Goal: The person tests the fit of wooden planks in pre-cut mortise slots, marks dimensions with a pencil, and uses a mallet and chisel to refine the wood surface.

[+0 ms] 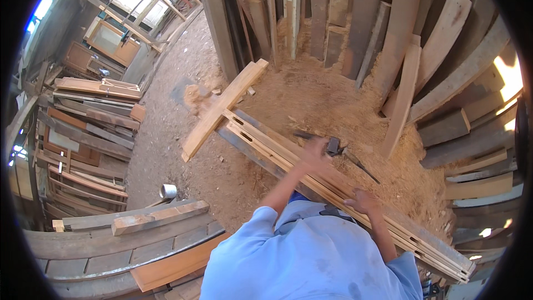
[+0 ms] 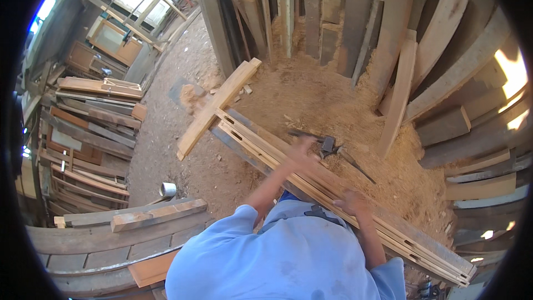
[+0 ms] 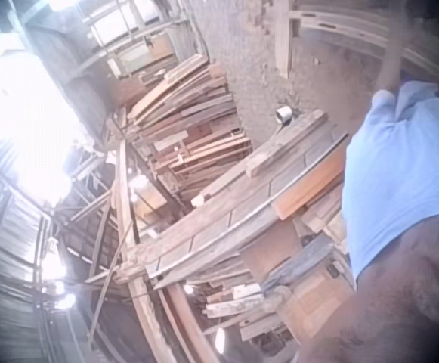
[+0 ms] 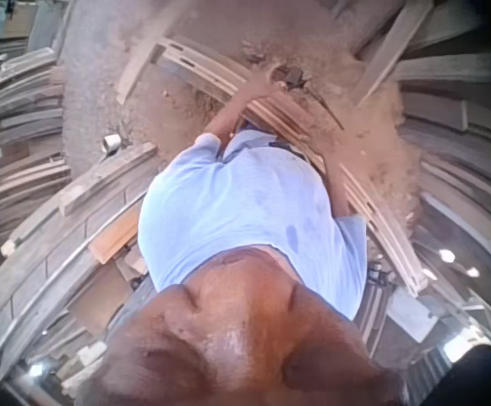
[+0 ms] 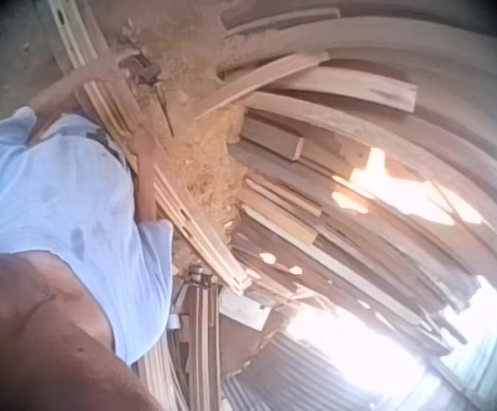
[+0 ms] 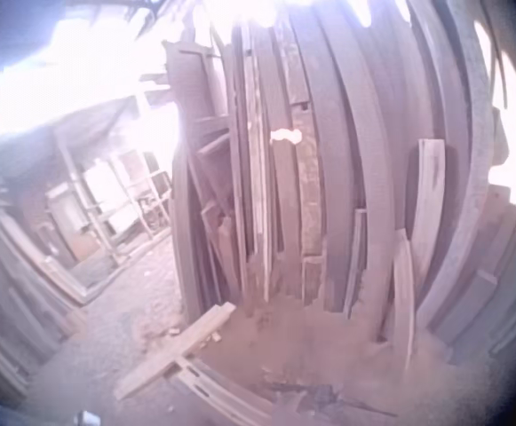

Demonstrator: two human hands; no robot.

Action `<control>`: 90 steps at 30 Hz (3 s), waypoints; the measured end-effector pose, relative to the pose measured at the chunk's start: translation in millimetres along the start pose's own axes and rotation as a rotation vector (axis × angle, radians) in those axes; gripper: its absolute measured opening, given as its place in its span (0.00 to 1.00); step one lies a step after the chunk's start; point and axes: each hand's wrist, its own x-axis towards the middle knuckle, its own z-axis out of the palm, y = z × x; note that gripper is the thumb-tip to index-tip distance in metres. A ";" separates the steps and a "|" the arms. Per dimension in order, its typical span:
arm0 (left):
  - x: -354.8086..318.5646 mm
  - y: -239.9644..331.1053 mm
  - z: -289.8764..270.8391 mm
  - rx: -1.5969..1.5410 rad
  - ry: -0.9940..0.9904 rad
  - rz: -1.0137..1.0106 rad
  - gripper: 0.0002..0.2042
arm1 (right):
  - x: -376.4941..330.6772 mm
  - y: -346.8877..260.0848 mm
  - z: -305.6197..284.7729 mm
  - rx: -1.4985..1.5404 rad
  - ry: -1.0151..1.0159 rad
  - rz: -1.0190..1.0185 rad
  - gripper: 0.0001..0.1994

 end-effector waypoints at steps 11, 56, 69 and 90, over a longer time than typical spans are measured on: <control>-47.6 -292.2 -267.9 0.368 0.398 -0.728 0.48 | 73.1 -130.3 -9.7 0.042 0.141 -0.072 0.29; -10.1 -178.0 -451.4 -0.128 0.613 0.260 0.30 | 167.6 -538.4 -216.5 0.497 0.691 -0.843 0.21; 38.8 -259.0 -364.5 -0.968 -0.092 0.136 0.29 | 149.5 -564.6 -233.2 0.948 0.713 -1.065 0.13; 16.9 -338.6 -333.1 -0.038 -0.123 0.049 0.26 | 167.4 -558.9 -163.0 0.667 0.530 -0.923 0.15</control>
